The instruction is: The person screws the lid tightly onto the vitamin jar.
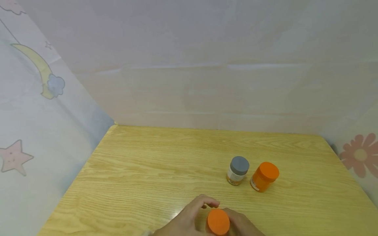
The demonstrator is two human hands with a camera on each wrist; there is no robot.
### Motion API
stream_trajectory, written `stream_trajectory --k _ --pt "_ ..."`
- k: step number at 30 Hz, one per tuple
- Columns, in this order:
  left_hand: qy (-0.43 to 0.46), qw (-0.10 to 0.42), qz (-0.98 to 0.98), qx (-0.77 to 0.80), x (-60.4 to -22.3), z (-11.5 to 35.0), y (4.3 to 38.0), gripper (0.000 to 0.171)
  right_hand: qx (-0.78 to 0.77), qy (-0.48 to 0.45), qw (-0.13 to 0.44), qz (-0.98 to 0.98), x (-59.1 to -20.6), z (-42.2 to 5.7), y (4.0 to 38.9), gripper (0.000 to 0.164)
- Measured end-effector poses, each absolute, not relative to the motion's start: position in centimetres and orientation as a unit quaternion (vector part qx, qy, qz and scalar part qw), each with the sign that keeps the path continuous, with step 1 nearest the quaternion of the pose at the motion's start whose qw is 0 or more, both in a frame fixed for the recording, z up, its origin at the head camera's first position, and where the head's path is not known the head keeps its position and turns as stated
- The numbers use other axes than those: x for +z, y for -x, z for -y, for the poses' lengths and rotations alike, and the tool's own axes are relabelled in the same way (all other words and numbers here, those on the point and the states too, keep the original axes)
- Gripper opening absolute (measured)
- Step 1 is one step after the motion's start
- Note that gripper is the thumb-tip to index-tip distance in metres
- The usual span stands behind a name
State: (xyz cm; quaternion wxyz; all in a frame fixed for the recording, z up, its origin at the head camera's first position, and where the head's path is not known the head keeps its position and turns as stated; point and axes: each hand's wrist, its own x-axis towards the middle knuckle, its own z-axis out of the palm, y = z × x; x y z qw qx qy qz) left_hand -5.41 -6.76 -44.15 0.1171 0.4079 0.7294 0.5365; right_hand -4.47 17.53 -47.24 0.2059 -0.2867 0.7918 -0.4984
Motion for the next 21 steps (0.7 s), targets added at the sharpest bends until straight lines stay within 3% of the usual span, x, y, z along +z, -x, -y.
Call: stream_trajectory --k 3,5,13,18,21 --pt "-0.431 0.055 -0.730 0.527 -44.39 6.58 5.54 0.058 -0.503 0.281 0.215 -0.788 -47.30 -17.53 4.56 0.035" --pt "-0.434 0.053 -0.725 0.532 -44.31 6.56 5.53 0.056 -0.508 0.278 0.219 -0.785 -47.27 -17.52 4.57 0.034" --pt "-0.360 0.214 -0.711 0.565 -43.47 6.87 5.18 0.058 -0.508 0.296 0.193 -0.785 -47.17 -17.31 4.37 0.034" --pt "-0.369 0.224 -0.717 0.547 -43.85 6.84 5.30 0.069 -0.504 0.293 0.196 -0.788 -47.00 -17.33 4.46 0.041" --pt "-0.377 0.192 -0.721 0.548 -44.19 6.71 5.42 0.069 -0.501 0.296 0.193 -0.790 -46.99 -17.35 4.53 0.040"
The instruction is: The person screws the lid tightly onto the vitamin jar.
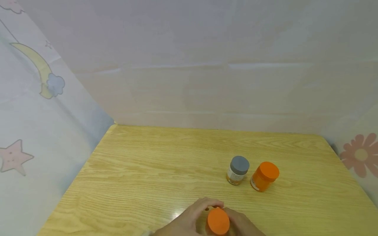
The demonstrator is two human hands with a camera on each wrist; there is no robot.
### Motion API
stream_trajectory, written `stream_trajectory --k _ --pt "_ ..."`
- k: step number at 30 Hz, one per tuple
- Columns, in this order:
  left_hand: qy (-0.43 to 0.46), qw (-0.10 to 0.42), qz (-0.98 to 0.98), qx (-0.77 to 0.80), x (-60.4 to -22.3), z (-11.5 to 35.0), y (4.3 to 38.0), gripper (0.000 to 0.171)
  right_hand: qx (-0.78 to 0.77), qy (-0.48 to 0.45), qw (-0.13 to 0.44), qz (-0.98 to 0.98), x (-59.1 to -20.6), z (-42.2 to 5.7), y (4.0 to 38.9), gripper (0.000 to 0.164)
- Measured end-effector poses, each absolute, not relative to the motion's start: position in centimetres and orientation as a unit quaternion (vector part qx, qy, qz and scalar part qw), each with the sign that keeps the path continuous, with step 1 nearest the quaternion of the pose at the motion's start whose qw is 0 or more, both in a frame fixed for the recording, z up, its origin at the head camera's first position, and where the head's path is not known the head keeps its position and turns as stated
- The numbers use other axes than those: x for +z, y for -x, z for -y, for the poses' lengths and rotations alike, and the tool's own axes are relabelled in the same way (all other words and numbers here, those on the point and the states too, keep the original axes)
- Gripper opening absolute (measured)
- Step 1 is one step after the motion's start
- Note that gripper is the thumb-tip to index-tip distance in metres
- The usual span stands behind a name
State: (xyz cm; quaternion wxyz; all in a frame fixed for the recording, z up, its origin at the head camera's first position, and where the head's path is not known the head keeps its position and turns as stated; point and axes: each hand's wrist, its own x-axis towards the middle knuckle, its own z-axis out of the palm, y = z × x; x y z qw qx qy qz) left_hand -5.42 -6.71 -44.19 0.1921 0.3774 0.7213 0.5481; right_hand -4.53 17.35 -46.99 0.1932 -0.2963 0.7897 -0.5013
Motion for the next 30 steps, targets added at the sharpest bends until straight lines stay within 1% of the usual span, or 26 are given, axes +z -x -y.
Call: stream_trajectory --k 5,7,8,9,13,15,16,17,19,21,24,26,28,30 --pt "-0.411 0.094 -0.731 0.537 -44.45 6.53 5.47 0.056 -0.511 0.296 0.198 -0.782 -47.05 -17.35 4.43 0.036" --pt "-0.422 0.081 -0.727 0.536 -44.42 6.51 5.45 0.055 -0.516 0.291 0.204 -0.779 -47.03 -17.37 4.40 0.037" --pt "-0.425 0.082 -0.726 0.534 -44.38 6.48 5.44 0.055 -0.516 0.291 0.204 -0.780 -47.03 -17.38 4.40 0.037" --pt "-0.422 0.093 -0.723 0.539 -44.32 6.49 5.41 0.055 -0.515 0.289 0.205 -0.780 -47.01 -17.38 4.40 0.036" --pt "-0.396 0.168 -0.710 0.557 -43.99 6.60 5.29 0.058 -0.509 0.285 0.201 -0.787 -46.94 -17.27 4.38 0.037" --pt "-0.392 0.192 -0.705 0.560 -44.03 6.64 5.32 0.061 -0.510 0.283 0.201 -0.787 -46.90 -17.18 4.31 0.037" --pt "-0.394 0.197 -0.703 0.558 -44.05 6.63 5.36 0.063 -0.508 0.283 0.198 -0.789 -46.88 -17.17 4.28 0.039" --pt "-0.404 0.191 -0.704 0.552 -44.08 6.64 5.42 0.065 -0.509 0.281 0.199 -0.789 -46.84 -17.17 4.24 0.040" --pt "-0.399 0.199 -0.705 0.552 -44.10 6.58 5.47 0.067 -0.509 0.272 0.211 -0.789 -46.80 -17.22 4.28 0.043" --pt "-0.399 0.194 -0.710 0.547 -44.23 6.53 5.49 0.069 -0.499 0.272 0.210 -0.795 -46.80 -17.31 4.32 0.046" --pt "-0.381 0.190 -0.715 0.554 -44.25 6.39 5.40 0.069 -0.490 0.279 0.204 -0.800 -46.91 -17.39 4.45 0.044" --pt "-0.394 0.151 -0.721 0.550 -44.41 6.29 5.39 0.065 -0.486 0.288 0.191 -0.803 -47.01 -17.39 4.46 0.039" --pt "-0.407 0.112 -0.727 0.542 -44.41 6.19 5.40 0.060 -0.489 0.290 0.189 -0.801 -47.09 -17.39 4.48 0.035" --pt "-0.423 0.074 -0.733 0.528 -44.46 6.18 5.40 0.056 -0.495 0.288 0.196 -0.796 -47.11 -17.41 4.49 0.035"
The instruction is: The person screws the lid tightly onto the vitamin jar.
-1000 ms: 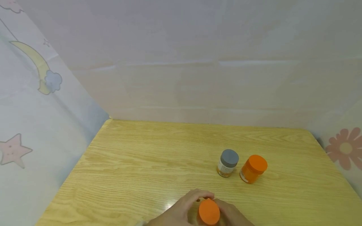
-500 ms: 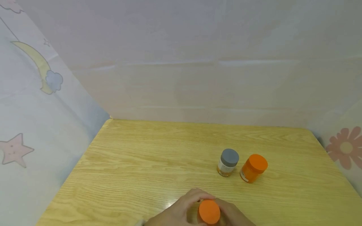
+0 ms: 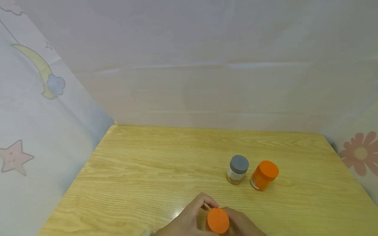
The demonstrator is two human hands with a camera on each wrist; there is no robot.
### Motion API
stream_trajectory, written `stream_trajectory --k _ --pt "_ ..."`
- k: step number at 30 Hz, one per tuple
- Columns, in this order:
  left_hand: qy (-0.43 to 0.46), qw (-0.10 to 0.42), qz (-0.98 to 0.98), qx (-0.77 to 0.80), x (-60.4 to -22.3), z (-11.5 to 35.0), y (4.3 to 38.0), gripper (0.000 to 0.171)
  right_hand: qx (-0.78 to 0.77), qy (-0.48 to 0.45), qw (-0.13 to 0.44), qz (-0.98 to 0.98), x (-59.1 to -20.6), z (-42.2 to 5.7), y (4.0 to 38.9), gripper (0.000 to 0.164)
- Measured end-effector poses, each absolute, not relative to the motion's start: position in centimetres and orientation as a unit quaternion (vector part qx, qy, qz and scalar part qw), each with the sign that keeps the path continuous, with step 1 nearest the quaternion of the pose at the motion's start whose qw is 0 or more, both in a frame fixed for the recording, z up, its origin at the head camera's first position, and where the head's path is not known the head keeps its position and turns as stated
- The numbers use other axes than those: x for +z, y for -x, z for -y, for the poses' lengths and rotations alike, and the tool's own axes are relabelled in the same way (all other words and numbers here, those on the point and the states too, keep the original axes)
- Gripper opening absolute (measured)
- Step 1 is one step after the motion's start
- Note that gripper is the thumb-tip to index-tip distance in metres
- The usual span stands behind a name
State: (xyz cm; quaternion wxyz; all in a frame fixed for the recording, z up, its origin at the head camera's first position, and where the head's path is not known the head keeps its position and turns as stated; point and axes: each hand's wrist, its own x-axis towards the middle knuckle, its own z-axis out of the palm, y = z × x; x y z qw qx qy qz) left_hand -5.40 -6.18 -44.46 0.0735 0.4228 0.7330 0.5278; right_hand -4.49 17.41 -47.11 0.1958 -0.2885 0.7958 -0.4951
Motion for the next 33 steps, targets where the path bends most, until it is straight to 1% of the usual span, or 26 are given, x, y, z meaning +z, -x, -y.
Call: stream_trajectory --k 2,4,9,11,14,15,17,19,22,23,25,28,30,32,33 --pt "-0.434 0.061 -0.732 0.522 -44.5 6.2 5.4 0.055 -0.498 0.290 0.196 -0.794 -47.1 -17.4 4.5 0.035" --pt "-0.427 0.086 -0.725 0.533 -44.3 6.4 5.4 0.055 -0.498 0.294 0.194 -0.792 -47.1 -17.4 4.5 0.035" --pt "-0.388 0.182 -0.714 0.554 -43.7 6.7 5.2 0.057 -0.499 0.303 0.191 -0.789 -47.1 -17.5 4.5 0.035" --pt "-0.382 0.199 -0.714 0.551 -43.6 6.8 5.2 0.059 -0.499 0.303 0.192 -0.789 -47.1 -17.5 4.5 0.036" --pt "-0.382 0.205 -0.713 0.552 -43.7 6.8 5.2 0.062 -0.497 0.303 0.192 -0.791 -47.1 -17.5 4.6 0.038" --pt "-0.387 0.196 -0.712 0.551 -43.9 6.8 5.3 0.064 -0.497 0.301 0.193 -0.791 -47.1 -17.5 4.5 0.038" --pt "-0.414 0.155 -0.720 0.535 -44.2 6.7 5.4 0.068 -0.499 0.295 0.200 -0.790 -47.2 -17.5 4.5 0.038" --pt "-0.444 0.096 -0.729 0.512 -44.5 6.5 5.6 0.070 -0.504 0.291 0.203 -0.788 -47.2 -17.6 4.5 0.040" --pt "-0.478 0.008 -0.739 0.475 -44.9 6.2 5.7 0.069 -0.512 0.291 0.209 -0.781 -47.2 -17.6 4.5 0.040" --pt "-0.482 -0.006 -0.739 0.470 -45.0 6.1 5.8 0.067 -0.513 0.293 0.207 -0.780 -47.2 -17.6 4.5 0.040" --pt "-0.483 -0.013 -0.738 0.471 -45.1 6.0 5.8 0.064 -0.514 0.295 0.207 -0.778 -47.2 -17.6 4.5 0.040" --pt "-0.475 0.027 -0.730 0.490 -45.0 6.2 5.6 0.062 -0.519 0.296 0.211 -0.774 -47.1 -17.5 4.4 0.038" --pt "-0.465 0.071 -0.725 0.503 -44.8 6.4 5.6 0.061 -0.520 0.299 0.208 -0.772 -47.0 -17.4 4.4 0.036" --pt "-0.444 0.132 -0.715 0.523 -44.6 6.7 5.4 0.060 -0.521 0.304 0.203 -0.771 -47.0 -17.3 4.3 0.034" --pt "-0.434 0.153 -0.714 0.527 -44.5 6.8 5.4 0.060 -0.520 0.307 0.200 -0.772 -47.0 -17.3 4.3 0.034"
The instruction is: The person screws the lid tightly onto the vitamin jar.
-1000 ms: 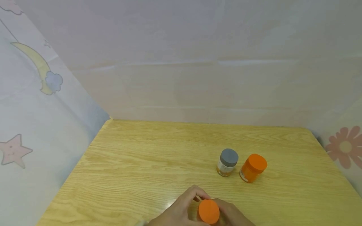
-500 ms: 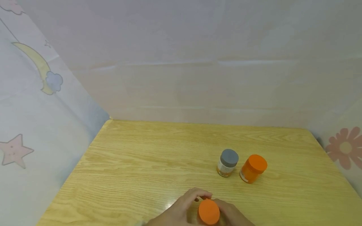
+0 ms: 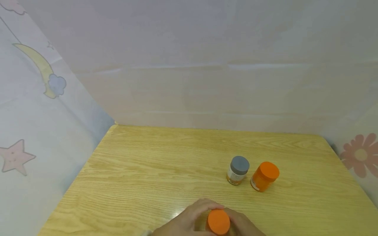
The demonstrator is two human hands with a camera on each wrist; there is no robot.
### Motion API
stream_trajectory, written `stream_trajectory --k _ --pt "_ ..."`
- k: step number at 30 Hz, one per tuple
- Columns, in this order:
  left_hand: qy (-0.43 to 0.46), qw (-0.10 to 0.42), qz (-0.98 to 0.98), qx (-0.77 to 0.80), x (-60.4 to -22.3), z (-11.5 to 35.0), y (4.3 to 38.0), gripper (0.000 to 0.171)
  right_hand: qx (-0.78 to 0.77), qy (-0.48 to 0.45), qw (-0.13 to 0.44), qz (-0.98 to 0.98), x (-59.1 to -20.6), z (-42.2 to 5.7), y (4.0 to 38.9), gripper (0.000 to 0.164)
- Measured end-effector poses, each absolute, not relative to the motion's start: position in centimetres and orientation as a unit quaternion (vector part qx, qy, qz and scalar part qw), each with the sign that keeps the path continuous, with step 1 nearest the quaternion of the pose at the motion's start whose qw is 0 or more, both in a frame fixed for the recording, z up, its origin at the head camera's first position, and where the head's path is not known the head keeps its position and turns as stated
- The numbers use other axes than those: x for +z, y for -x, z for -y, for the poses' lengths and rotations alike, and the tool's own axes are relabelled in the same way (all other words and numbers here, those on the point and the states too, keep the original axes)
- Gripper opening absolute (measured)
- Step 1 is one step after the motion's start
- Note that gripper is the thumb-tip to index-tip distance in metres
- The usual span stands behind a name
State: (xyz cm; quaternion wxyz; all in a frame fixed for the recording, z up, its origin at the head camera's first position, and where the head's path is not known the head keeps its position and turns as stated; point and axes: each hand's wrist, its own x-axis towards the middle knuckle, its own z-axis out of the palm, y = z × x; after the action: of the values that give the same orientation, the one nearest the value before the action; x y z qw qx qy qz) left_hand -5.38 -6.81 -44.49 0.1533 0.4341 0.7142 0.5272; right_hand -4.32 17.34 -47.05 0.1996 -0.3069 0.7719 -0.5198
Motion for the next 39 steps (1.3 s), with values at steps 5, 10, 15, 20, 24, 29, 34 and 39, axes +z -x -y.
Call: stream_trajectory --k 5,10,15,20,24,29,34,39 --pt "-0.393 0.220 -0.709 0.542 -44.2 7.1 5.1 0.061 -0.512 0.313 0.187 -0.778 -47.1 -17.4 4.4 0.037" --pt "-0.393 0.189 -0.723 0.536 -44.3 6.8 5.3 0.064 -0.513 0.308 0.195 -0.777 -47.2 -17.5 4.5 0.039" --pt "-0.450 0.052 -0.743 0.492 -44.9 6.3 5.7 0.061 -0.514 0.300 0.203 -0.777 -47.4 -17.6 4.6 0.038" --pt "-0.456 0.045 -0.734 0.502 -44.9 6.3 5.7 0.060 -0.518 0.299 0.205 -0.775 -47.4 -17.7 4.5 0.038" --pt "-0.425 0.130 -0.717 0.537 -44.6 6.7 5.5 0.058 -0.512 0.300 0.207 -0.778 -47.2 -17.6 4.5 0.035" --pt "-0.351 0.249 -0.694 0.577 -44.1 7.1 5.1 0.056 -0.502 0.303 0.203 -0.784 -47.1 -17.6 4.6 0.033" --pt "-0.366 0.208 -0.713 0.561 -44.4 6.9 5.3 0.066 -0.505 0.299 0.208 -0.783 -47.1 -17.6 4.6 0.033" --pt "-0.438 0.060 -0.741 0.506 -45.2 6.2 5.6 0.065 -0.508 0.303 0.208 -0.779 -47.2 -17.5 4.7 0.034"
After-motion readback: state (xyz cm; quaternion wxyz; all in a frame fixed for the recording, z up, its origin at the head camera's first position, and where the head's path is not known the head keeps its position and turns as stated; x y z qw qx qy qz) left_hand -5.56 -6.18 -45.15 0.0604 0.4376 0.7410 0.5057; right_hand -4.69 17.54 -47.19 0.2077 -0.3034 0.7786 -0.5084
